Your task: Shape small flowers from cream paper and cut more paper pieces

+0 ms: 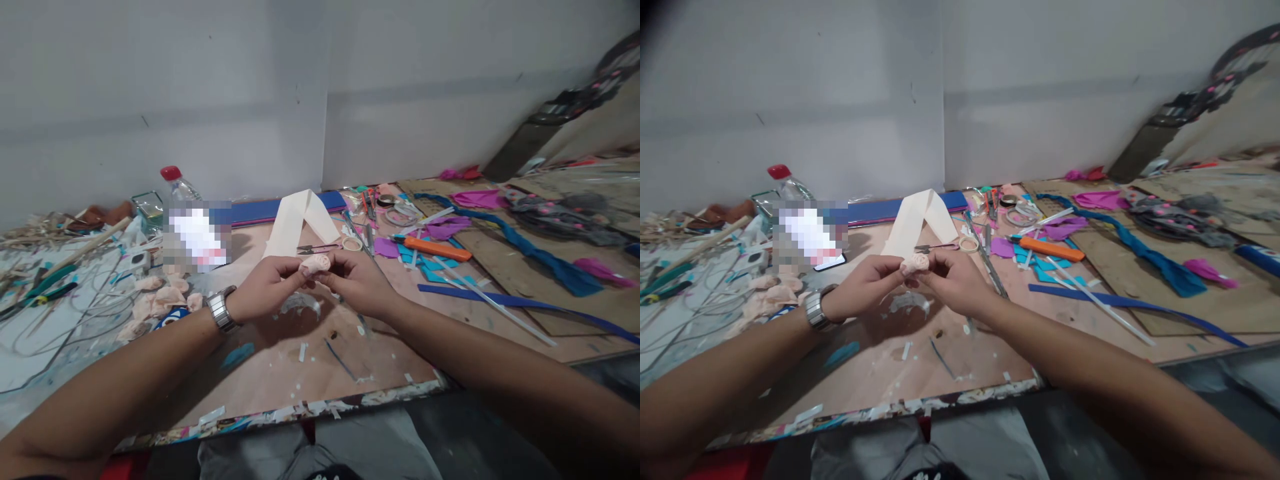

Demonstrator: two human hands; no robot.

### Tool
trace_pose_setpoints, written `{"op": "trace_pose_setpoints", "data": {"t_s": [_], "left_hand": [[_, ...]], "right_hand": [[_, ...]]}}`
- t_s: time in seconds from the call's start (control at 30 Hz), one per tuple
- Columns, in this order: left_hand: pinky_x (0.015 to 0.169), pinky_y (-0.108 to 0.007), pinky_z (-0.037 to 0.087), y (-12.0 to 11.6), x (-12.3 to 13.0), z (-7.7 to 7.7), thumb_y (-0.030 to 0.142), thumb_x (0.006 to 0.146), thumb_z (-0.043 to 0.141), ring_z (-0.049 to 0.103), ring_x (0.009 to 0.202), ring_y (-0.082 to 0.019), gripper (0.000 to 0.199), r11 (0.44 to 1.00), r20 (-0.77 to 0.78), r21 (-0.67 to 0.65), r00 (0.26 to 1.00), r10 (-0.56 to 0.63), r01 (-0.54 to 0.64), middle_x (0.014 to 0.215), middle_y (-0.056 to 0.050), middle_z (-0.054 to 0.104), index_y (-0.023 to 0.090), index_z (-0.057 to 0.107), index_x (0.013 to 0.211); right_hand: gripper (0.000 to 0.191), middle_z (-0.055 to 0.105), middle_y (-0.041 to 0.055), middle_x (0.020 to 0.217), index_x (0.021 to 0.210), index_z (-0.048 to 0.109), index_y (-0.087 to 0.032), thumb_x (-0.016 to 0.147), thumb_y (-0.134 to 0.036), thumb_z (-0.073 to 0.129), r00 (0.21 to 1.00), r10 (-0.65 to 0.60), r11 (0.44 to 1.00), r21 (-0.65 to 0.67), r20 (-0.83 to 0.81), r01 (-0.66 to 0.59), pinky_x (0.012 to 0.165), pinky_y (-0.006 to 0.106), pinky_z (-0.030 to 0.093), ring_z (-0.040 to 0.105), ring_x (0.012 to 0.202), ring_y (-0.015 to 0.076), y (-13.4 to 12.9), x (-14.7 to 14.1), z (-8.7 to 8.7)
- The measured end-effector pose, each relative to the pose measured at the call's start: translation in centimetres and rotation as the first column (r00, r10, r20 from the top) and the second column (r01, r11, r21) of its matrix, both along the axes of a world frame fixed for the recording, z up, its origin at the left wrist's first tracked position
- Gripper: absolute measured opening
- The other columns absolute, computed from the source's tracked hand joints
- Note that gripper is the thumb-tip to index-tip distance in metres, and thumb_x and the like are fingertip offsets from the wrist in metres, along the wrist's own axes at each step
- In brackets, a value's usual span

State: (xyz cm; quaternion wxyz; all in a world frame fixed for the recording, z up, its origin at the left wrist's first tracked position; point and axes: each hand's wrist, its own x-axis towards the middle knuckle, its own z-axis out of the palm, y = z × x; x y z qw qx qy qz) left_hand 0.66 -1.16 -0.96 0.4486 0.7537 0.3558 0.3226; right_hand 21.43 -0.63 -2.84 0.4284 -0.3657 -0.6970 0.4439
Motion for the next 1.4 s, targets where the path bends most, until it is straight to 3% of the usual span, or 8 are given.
{"op": "trace_pose_setpoints", "data": {"t_s": [0.13,0.3,0.57,0.77,0.9,1.13,1.4], "left_hand": [[0.072,-0.025,0.049,0.12,-0.17,-0.12,0.055,0.102,0.056,0.067,0.078,-0.017,0.048,0.999,-0.041,0.048,0.999,0.013,-0.012,0.086,-0.007,0.078,0.013,0.076,0.09],[0.068,-0.024,0.045,0.08,-0.09,-0.18,0.053,0.103,0.055,0.061,0.072,-0.014,0.048,0.998,-0.06,0.061,0.998,0.021,-0.018,0.082,-0.004,0.075,0.013,0.076,0.087],[0.064,-0.024,0.037,-0.11,-0.05,0.16,0.053,0.102,0.055,0.05,0.068,-0.013,0.047,0.988,-0.078,0.141,0.994,0.073,-0.061,0.073,-0.001,0.064,0.013,0.07,0.081],[0.069,-0.024,0.042,-0.2,0.01,0.17,0.053,0.095,0.067,0.054,0.074,-0.014,0.04,0.992,-0.037,0.123,0.998,0.045,-0.04,0.084,-0.003,0.067,0.014,0.069,0.091],[0.066,-0.024,0.039,-0.17,0.08,0.11,0.052,0.101,0.058,0.051,0.07,-0.012,0.042,0.99,-0.039,0.133,0.997,0.061,-0.055,0.079,-0.001,0.063,0.014,0.066,0.085],[0.063,-0.024,0.034,-0.32,0.04,0.32,0.047,0.101,0.059,0.043,0.066,-0.011,0.043,0.973,-0.024,0.213,0.995,0.092,-0.085,0.067,0.003,0.051,0.014,0.059,0.073],[0.063,-0.024,0.034,-0.23,0.01,0.27,0.05,0.101,0.056,0.043,0.067,-0.011,0.047,0.99,-0.036,0.119,0.997,0.074,-0.069,0.068,0.002,0.052,0.014,0.062,0.074]], "right_hand": [[0.043,0.074,0.0043,0.081,0.082,0.074,-0.017,0.085,-0.06,0.076,0.997,0.067,0.998,-0.015,-0.034,-0.067,0.066,0.029,0.053,0.065,0.07,0.0162,0.1,0.02,0.44],[0.043,0.066,0.0004,0.068,0.08,0.075,-0.017,0.085,-0.059,0.076,0.998,0.064,0.997,-0.029,-0.022,-0.065,0.052,0.025,0.04,0.05,0.055,0.011,0.15,0.04,0.78],[0.041,0.065,0.0005,0.069,0.086,0.078,-0.015,0.084,-0.056,0.077,0.998,0.059,0.997,-0.059,0.017,-0.058,0.052,0.024,0.037,0.048,0.058,0.0109,0.39,0.35,0.61],[0.04,0.068,0.0036,0.077,0.086,0.077,-0.014,0.089,-0.054,0.074,0.996,0.057,0.998,-0.01,0.068,-0.056,0.063,0.028,0.043,0.057,0.07,0.0156,0.46,0.68,0.25],[0.045,0.066,0.003,0.076,0.086,0.076,-0.013,0.09,-0.057,0.072,0.991,0.108,0.994,0.013,0.08,-0.11,0.065,0.027,0.043,0.056,0.071,0.0151,0.41,0.54,0.44],[0.057,0.051,-0.0034,0.061,0.071,0.061,-0.016,0.089,-0.069,0.068,0.977,0.194,0.98,-0.068,0.088,-0.188,0.054,0.024,0.034,0.042,0.056,0.0096,0.2,0.36,1.03],[0.05,0.053,-0.0033,0.06,0.072,0.059,-0.017,0.095,-0.061,0.063,0.96,0.252,0.967,-0.077,0.125,-0.244,0.053,0.023,0.034,0.046,0.056,0.01,0.26,0.73,0.62]]}}
